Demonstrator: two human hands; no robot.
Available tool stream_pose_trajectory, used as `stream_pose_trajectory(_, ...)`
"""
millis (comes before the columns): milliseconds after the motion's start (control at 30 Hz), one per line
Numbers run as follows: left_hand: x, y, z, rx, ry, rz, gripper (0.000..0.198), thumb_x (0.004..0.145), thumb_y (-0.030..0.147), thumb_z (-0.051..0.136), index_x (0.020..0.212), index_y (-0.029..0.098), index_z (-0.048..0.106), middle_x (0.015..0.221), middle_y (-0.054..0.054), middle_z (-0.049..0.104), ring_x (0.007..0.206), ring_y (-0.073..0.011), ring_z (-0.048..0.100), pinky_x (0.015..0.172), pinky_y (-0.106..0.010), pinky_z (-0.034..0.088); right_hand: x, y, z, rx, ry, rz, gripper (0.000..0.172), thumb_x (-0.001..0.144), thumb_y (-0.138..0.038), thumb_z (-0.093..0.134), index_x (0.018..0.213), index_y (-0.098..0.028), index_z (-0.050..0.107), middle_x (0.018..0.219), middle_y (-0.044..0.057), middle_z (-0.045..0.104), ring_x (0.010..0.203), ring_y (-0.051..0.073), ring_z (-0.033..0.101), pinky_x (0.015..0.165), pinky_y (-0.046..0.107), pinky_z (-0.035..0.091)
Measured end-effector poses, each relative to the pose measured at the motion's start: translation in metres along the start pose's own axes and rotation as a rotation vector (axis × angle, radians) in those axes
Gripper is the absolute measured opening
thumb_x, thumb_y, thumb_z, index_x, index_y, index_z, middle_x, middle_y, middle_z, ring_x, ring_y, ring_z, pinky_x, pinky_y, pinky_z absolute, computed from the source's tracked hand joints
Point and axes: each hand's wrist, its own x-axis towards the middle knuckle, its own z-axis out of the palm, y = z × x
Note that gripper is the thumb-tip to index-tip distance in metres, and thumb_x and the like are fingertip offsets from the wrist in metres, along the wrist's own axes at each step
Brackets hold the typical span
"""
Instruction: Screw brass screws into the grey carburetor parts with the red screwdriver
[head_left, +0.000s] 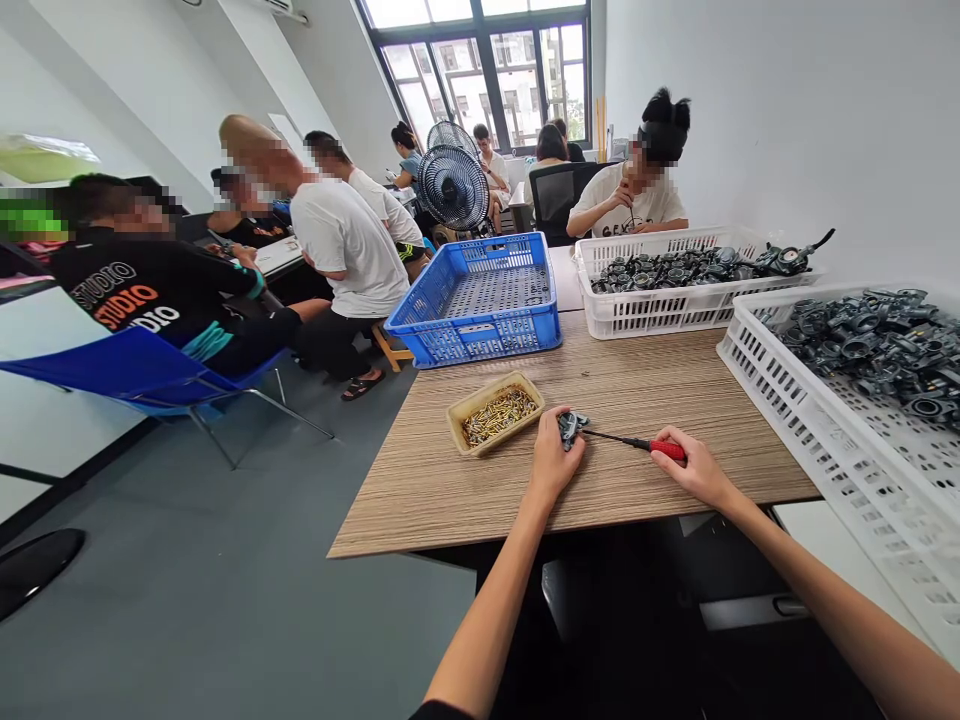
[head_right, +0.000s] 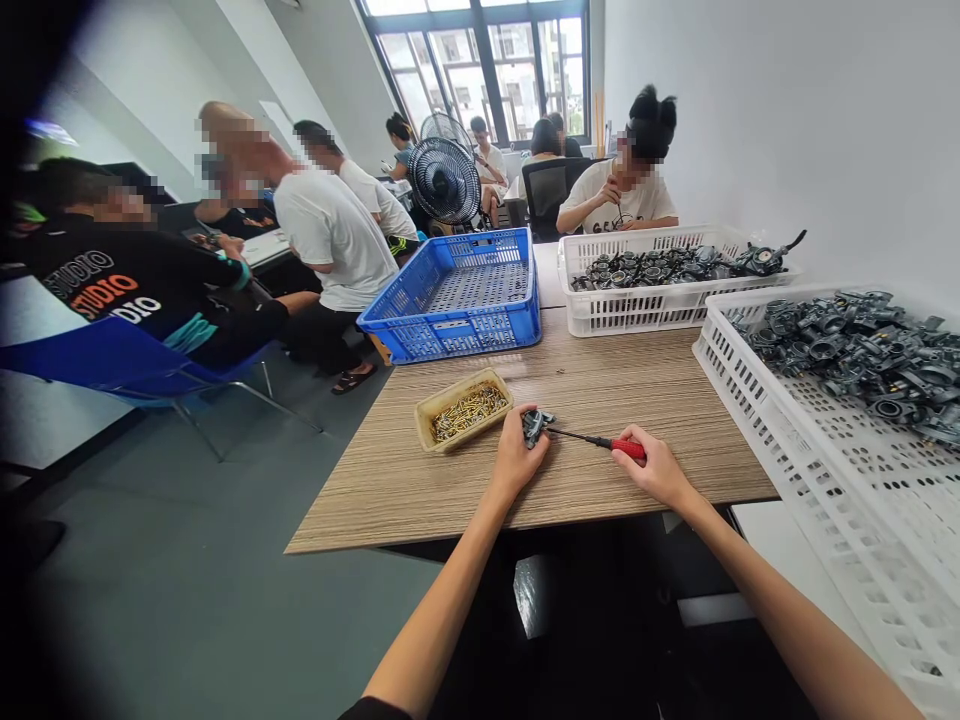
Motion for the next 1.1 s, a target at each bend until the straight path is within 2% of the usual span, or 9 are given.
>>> stream_pose_trajectory(333, -0.0001, -0.0001, -0.0001, 0.002, 0.000, -0.016, 0.044, 0.086, 0.013, 0.061, 0.128, 0.022, 0.053, 0.121, -0.011, 0.064, 0.117, -0.0266, 0.065, 0.105, -0.044, 0.054, -0.0001, -0.0018, 0.0006, -0.007, -0.002, -0.006, 0.028, 0.096, -0.053, 0.060, 0.090, -0.025, 0.061, 0.075, 0.001, 0.064, 0.068, 0.020, 0.058, 0.065, 0.031, 0.047)
stream_pose_trajectory(1100, -0.0001, -0.0025, 0.0014, -0.011, 0.011, -0.013, 0.044, 0.085, 0.012, 0.061, 0.127, 0.022, 0.053, 0.119, -0.010, 0.065, 0.115, -0.0256, 0.064, 0.104, -0.042, 0.053, 0.0003, -0.0001, 0.0028, -0.004, 0.007, -0.003, 0.029, 0.096, -0.052, 0.060, 0.087, -0.024, 0.063, 0.074, 0.001, 0.064, 0.069, 0.020, 0.058, 0.065, 0.030, 0.047)
